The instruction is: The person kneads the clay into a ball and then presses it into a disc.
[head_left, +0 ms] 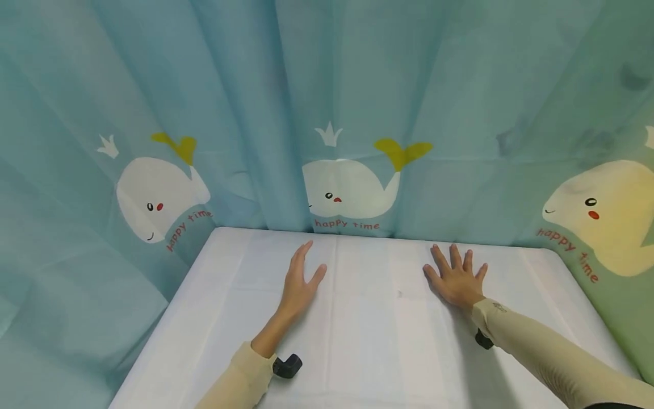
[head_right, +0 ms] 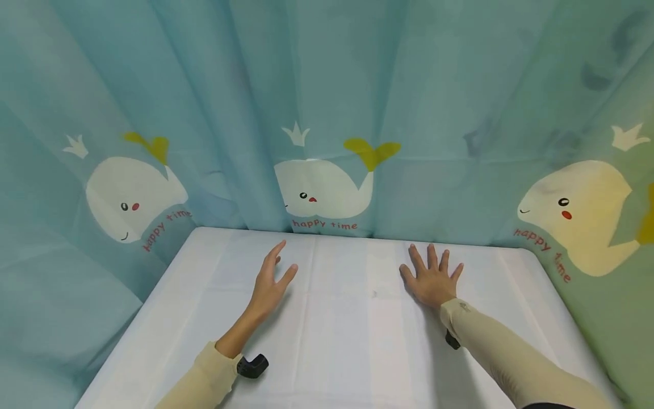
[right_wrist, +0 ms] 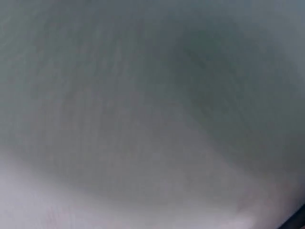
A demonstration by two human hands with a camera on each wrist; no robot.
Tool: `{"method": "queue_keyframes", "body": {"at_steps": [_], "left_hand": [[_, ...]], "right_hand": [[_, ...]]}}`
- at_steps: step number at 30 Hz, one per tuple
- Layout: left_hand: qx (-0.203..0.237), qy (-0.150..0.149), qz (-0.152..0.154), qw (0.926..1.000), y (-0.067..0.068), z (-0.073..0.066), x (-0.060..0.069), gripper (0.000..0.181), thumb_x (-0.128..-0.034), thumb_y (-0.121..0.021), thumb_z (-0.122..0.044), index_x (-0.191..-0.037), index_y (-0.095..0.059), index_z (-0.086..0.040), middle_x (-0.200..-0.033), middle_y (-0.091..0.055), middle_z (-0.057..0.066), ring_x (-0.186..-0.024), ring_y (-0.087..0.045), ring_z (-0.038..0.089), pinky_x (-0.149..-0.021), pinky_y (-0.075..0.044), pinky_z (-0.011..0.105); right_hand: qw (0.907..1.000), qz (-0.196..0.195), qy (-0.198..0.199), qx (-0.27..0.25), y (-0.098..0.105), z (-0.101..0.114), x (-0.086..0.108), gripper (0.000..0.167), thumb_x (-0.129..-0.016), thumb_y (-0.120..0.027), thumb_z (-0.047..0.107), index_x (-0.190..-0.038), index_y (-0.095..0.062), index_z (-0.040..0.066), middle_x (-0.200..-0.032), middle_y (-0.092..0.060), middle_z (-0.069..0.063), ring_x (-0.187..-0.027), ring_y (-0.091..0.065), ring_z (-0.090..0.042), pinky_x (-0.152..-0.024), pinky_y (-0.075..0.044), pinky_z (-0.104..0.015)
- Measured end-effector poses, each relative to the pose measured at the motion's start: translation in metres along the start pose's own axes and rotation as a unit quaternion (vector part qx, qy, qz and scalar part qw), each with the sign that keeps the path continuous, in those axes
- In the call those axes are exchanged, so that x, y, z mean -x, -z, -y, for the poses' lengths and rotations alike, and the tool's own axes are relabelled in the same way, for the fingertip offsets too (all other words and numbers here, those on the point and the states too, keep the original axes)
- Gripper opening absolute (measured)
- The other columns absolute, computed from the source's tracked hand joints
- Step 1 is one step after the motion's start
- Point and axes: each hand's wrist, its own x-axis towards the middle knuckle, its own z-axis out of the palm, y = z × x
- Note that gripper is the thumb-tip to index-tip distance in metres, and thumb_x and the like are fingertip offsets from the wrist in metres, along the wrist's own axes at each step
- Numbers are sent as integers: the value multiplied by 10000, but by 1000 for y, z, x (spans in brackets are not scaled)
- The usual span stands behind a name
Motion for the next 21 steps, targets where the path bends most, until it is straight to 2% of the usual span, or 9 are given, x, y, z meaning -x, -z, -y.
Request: {"method": "queue_keyframes", "body": {"at_steps": [6,9,11,13,18,21], "left_hand": [[-50,-44,63,10000,3,7,0,651,-1034,-616,-299,-1578,-359,-50,-1602,-368,187,-1472,-346,400,-1177,-298,586],[-51,-52,60,10000,8,11,0,641,-1033,-617,-282,-1577,-364,-55,-1598,-378,191,-1437,-380,453,-1160,-310,608],[-124,-107,121,9998,11,14,0,644,-1035,-612,-281,-1580,-357,-52,-1603,-370,195,-1431,-381,470,-1155,-309,619],[-222,-166,225,9994,15,16,0,658,-1035,-609,-294,-1590,-345,-60,-1618,-343,202,-1457,-344,468,-1160,-289,634],[-768,-340,481,9953,30,23,2,724,-1021,-621,-352,-1626,-299,-120,-1667,-220,218,-1522,-228,431,-1161,-229,687],[-1510,-694,462,9850,39,29,2,773,-991,-650,-395,-1634,-294,-154,-1669,-198,238,-1525,-216,440,-1157,-202,711]], "right_hand": [[9993,139,5,-341,7,-4,1,849,-1019,-237,700,-1666,-55,181,-1661,74,-313,-1439,227,-608,-979,271,-792],[9955,254,-28,-914,15,-1,-1,848,-1031,-249,688,-1663,19,189,-1654,155,-299,-1425,292,-583,-956,280,-799],[9927,227,-26,-1183,21,1,-1,852,-1034,-260,685,-1658,64,204,-1654,173,-288,-1428,294,-574,-963,261,-810],[9911,19,92,-1325,28,-1,2,832,-1044,-288,663,-1661,57,225,-1666,131,-286,-1447,248,-577,-986,224,-820],[9914,-659,785,-808,53,-17,29,791,-1054,-439,566,-1673,-54,259,-1685,-51,-268,-1497,37,-581,-1071,126,-802],[9889,-1020,1018,-372,65,-32,54,839,-1023,-542,536,-1673,-85,267,-1696,-66,-235,-1520,20,-534,-1104,112,-773]]}}
